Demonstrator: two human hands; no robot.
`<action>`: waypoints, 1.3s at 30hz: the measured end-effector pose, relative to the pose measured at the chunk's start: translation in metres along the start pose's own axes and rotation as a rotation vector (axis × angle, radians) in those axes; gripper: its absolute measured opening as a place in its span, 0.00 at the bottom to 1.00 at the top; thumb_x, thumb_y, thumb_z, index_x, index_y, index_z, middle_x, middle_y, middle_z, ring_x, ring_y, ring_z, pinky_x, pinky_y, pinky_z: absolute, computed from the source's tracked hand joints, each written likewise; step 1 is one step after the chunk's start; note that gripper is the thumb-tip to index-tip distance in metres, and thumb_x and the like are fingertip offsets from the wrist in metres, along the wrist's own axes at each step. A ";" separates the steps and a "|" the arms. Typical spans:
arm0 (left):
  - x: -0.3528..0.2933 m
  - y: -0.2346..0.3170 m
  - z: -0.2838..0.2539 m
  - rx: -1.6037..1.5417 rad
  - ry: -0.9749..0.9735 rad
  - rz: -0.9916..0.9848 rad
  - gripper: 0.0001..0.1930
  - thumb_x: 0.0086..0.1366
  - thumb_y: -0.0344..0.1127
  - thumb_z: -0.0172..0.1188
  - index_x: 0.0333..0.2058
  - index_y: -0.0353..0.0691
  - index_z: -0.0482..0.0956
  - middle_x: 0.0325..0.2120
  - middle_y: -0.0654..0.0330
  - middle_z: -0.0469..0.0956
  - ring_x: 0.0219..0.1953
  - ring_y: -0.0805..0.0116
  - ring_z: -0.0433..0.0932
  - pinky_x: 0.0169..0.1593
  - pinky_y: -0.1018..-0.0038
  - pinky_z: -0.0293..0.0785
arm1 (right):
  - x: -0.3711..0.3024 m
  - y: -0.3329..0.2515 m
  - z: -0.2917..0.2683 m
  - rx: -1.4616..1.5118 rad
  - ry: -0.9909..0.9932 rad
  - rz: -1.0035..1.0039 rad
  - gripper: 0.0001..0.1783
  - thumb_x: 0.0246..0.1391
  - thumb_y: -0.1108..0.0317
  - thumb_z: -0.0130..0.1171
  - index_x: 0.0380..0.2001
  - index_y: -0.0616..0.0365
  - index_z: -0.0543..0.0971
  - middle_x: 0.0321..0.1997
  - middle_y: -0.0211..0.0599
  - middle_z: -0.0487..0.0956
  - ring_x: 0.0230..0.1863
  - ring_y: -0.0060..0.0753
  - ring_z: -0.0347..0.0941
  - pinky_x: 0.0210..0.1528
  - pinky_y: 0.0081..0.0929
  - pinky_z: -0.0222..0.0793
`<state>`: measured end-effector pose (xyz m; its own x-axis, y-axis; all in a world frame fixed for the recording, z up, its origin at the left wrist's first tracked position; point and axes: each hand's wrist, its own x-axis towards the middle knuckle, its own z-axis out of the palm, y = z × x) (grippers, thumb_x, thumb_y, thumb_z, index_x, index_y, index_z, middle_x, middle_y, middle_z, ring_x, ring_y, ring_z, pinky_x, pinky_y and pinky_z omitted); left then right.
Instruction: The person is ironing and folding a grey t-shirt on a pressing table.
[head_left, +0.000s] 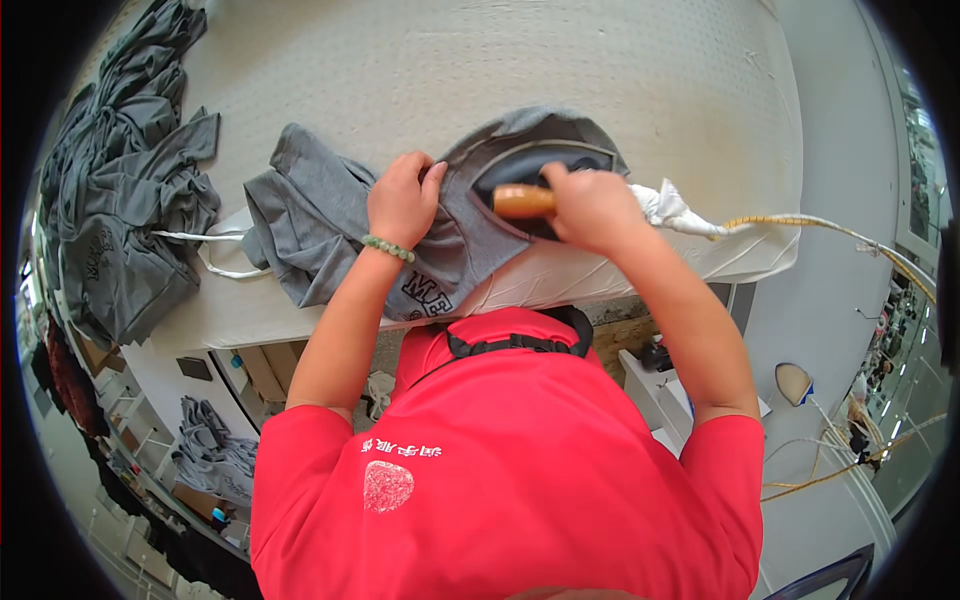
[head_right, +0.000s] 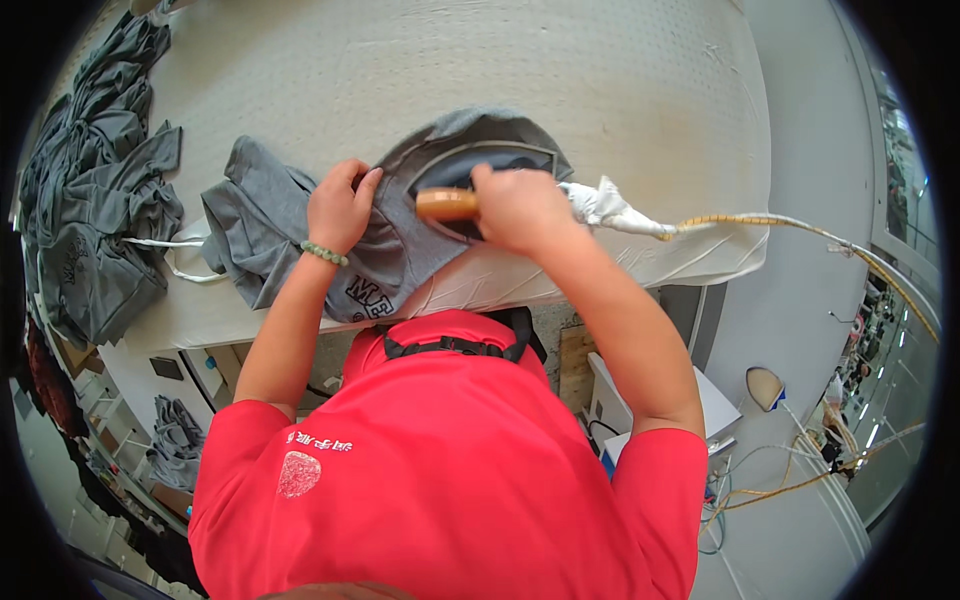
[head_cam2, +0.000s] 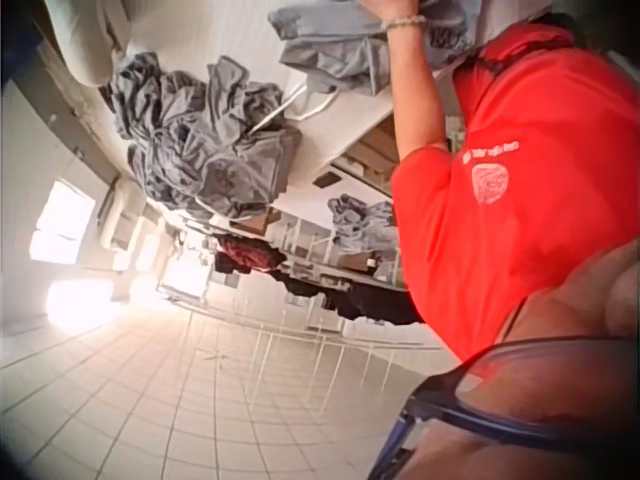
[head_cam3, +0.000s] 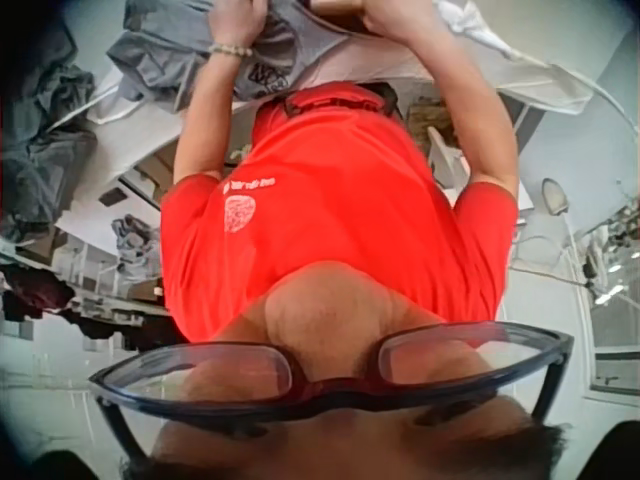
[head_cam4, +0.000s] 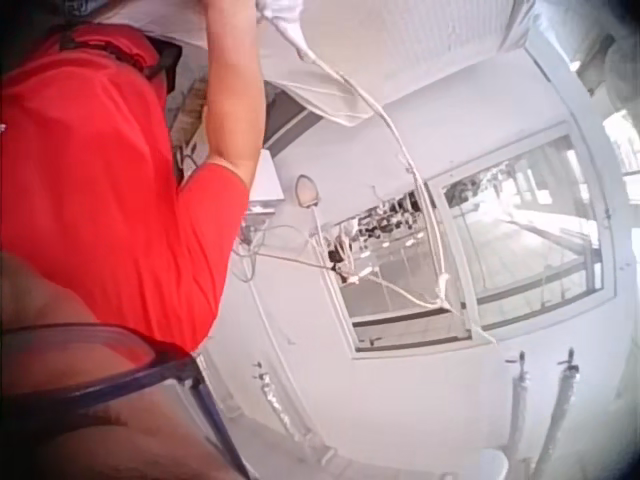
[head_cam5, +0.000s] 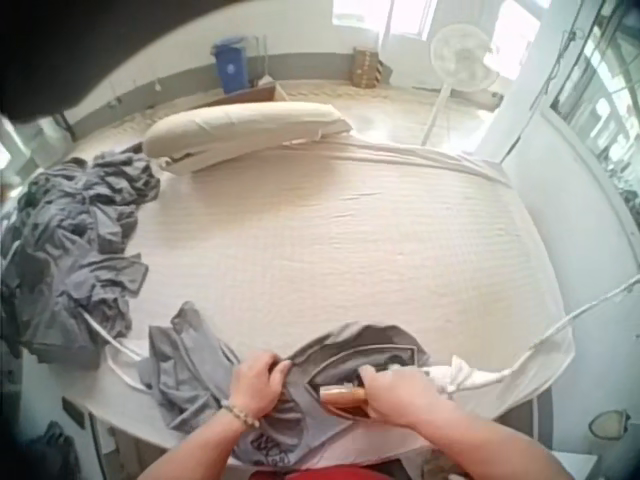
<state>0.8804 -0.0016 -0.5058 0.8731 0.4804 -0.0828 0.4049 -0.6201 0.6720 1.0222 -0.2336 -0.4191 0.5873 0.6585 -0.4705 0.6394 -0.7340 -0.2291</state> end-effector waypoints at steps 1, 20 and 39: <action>-0.001 0.001 -0.001 -0.007 0.004 0.005 0.13 0.71 0.43 0.65 0.35 0.38 0.82 0.33 0.52 0.82 0.36 0.49 0.82 0.39 0.60 0.77 | -0.005 -0.011 0.007 -0.039 -0.062 -0.099 0.21 0.59 0.57 0.67 0.48 0.57 0.77 0.32 0.53 0.86 0.36 0.60 0.85 0.39 0.54 0.81; -0.015 0.013 0.001 -0.007 0.120 0.073 0.09 0.68 0.38 0.66 0.40 0.39 0.83 0.37 0.53 0.83 0.39 0.53 0.83 0.41 0.61 0.78 | -0.054 0.134 0.021 0.183 0.190 0.536 0.22 0.65 0.52 0.64 0.44 0.62 0.81 0.41 0.58 0.85 0.45 0.66 0.82 0.48 0.53 0.77; -0.022 0.121 0.101 -0.118 -0.114 0.252 0.06 0.66 0.30 0.62 0.40 0.38 0.76 0.30 0.56 0.79 0.27 0.59 0.81 0.34 0.67 0.80 | -0.078 0.251 0.008 0.243 0.342 0.691 0.19 0.62 0.52 0.62 0.41 0.58 0.84 0.40 0.53 0.87 0.45 0.59 0.84 0.49 0.53 0.79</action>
<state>0.9380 -0.1501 -0.4972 0.9697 0.2437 0.0193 0.1435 -0.6314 0.7621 1.1330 -0.4703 -0.4463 0.9549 0.0285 -0.2957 -0.0262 -0.9835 -0.1792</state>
